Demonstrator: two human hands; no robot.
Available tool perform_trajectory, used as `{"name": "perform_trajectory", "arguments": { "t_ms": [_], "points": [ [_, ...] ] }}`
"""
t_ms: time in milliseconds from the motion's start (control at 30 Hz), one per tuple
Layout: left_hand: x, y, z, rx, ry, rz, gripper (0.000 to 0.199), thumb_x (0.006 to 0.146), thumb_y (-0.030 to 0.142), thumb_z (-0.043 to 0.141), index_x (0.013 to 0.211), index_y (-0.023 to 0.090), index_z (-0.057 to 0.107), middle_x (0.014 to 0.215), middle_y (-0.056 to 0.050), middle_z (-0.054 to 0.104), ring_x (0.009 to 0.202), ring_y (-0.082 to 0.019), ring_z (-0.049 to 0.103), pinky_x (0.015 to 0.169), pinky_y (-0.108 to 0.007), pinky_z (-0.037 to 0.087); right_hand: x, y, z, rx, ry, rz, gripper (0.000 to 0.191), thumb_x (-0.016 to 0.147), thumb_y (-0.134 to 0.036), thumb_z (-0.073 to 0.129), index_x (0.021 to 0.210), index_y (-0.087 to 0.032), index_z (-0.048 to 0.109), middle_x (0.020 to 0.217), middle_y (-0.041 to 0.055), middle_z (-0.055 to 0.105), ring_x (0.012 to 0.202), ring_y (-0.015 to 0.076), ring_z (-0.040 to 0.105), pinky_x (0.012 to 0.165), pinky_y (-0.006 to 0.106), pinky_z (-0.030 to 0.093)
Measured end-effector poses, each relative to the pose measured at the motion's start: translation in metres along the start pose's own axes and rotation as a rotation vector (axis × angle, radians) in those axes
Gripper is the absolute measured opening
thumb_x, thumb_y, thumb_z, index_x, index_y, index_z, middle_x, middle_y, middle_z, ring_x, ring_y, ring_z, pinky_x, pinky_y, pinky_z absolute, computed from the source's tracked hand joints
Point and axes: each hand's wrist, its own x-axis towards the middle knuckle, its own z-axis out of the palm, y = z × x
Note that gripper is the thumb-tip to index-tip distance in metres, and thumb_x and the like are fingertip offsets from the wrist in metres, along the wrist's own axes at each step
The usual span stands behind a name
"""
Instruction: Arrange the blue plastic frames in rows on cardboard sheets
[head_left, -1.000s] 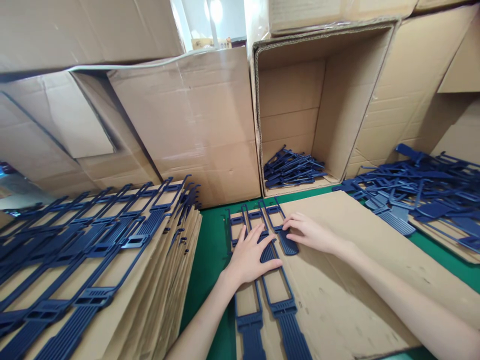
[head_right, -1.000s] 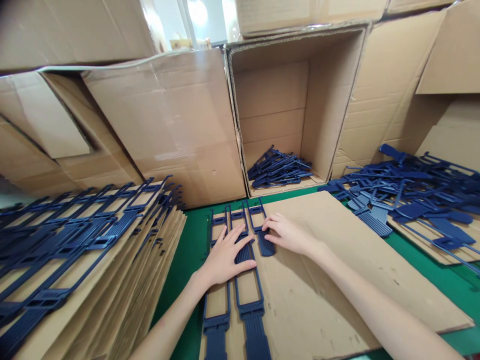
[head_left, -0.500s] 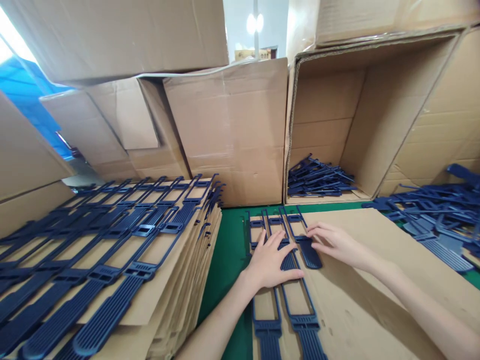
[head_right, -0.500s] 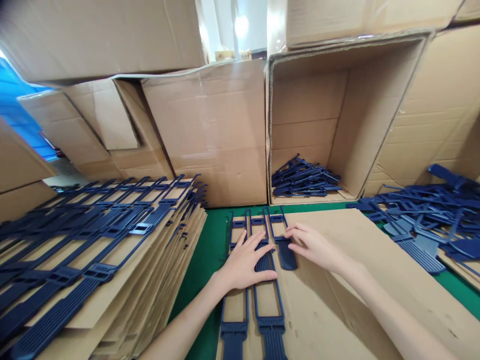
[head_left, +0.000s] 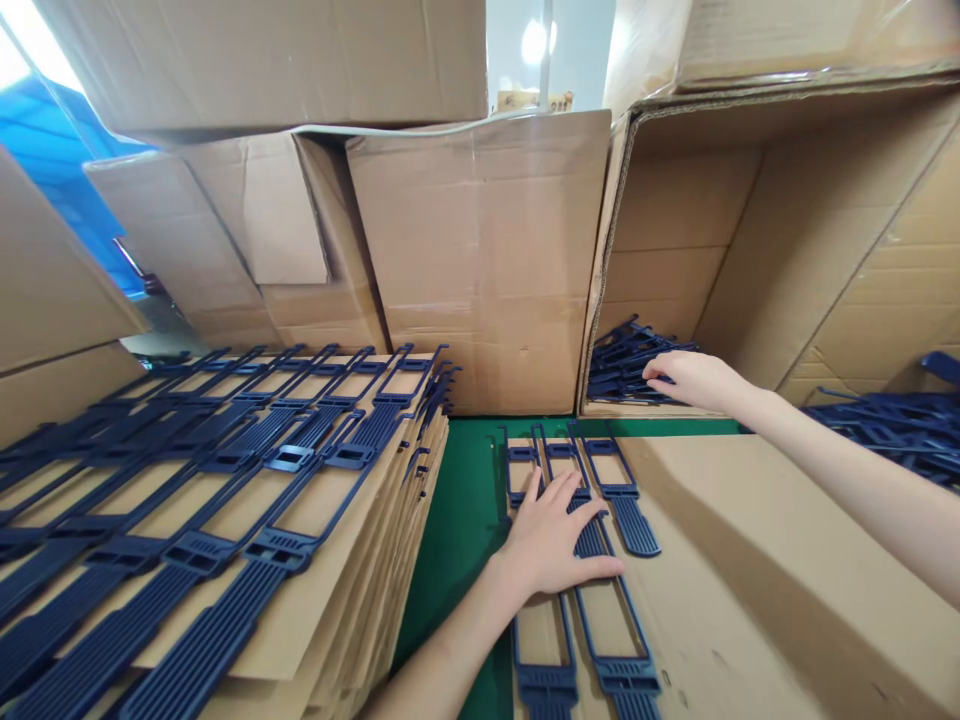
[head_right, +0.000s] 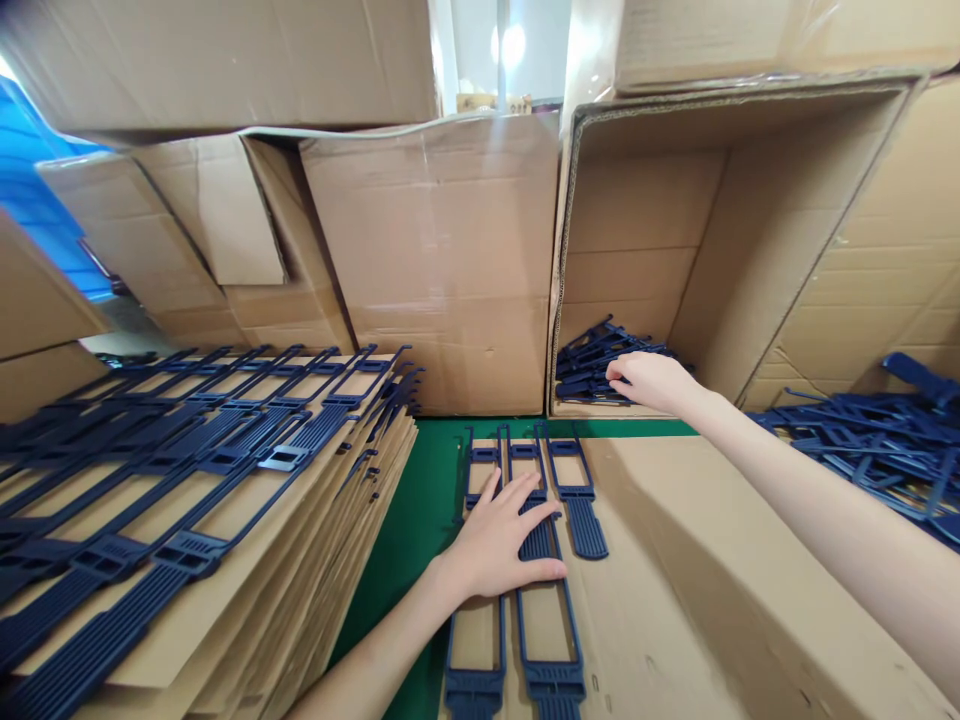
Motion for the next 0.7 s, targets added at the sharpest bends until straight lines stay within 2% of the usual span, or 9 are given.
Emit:
{"name": "perform_trajectory", "arguments": {
  "t_ms": [167, 433, 600, 700],
  "points": [
    [0.000, -0.001, 0.002, -0.016, 0.002, 0.002, 0.073, 0.079, 0.077, 0.039, 0.133, 0.028, 0.047, 0.151, -0.012, 0.027, 0.142, -0.026, 0.015, 0.113, -0.055, 0.003, 0.037, 0.011, 0.025, -0.096, -0.010, 0.075, 0.025, 0.085, -0.019, 0.044, 0.093, -0.016, 0.067, 0.098, 0.0105, 0.066, 0.088, 0.0235, 0.060, 0.067, 0.030, 0.043],
    [-0.001, 0.000, 0.000, -0.052, 0.002, -0.003, 0.072, 0.079, 0.076, 0.040, 0.133, 0.027, 0.047, 0.151, -0.015, 0.028, 0.142, -0.027, 0.016, 0.113, -0.056, 0.001, 0.078, -0.005, 0.056, -0.183, -0.049, 0.066, 0.024, 0.084, -0.007, 0.042, 0.091, -0.010, 0.065, 0.093, 0.0167, 0.066, 0.100, 0.0261, 0.053, 0.082, 0.035, 0.037],
    [-0.001, -0.001, 0.002, -0.066, 0.000, 0.004, 0.074, 0.079, 0.076, 0.039, 0.134, 0.026, 0.046, 0.151, -0.016, 0.026, 0.143, -0.026, 0.013, 0.113, -0.055, 0.000, 0.088, -0.014, 0.070, -0.175, -0.126, 0.090, 0.026, 0.083, -0.005, 0.043, 0.095, -0.011, 0.065, 0.094, 0.0160, 0.065, 0.090, 0.0232, 0.059, 0.073, 0.031, 0.040],
    [-0.002, -0.001, 0.002, -0.068, 0.000, 0.003, 0.075, 0.079, 0.076, 0.039, 0.134, 0.025, 0.046, 0.150, -0.016, 0.028, 0.143, -0.026, 0.010, 0.113, -0.055, 0.000, 0.088, -0.017, 0.072, -0.164, -0.154, 0.094, 0.025, 0.082, -0.004, 0.045, 0.093, -0.012, 0.066, 0.097, 0.0162, 0.063, 0.083, 0.0211, 0.062, 0.066, 0.028, 0.041]
  ]
}}
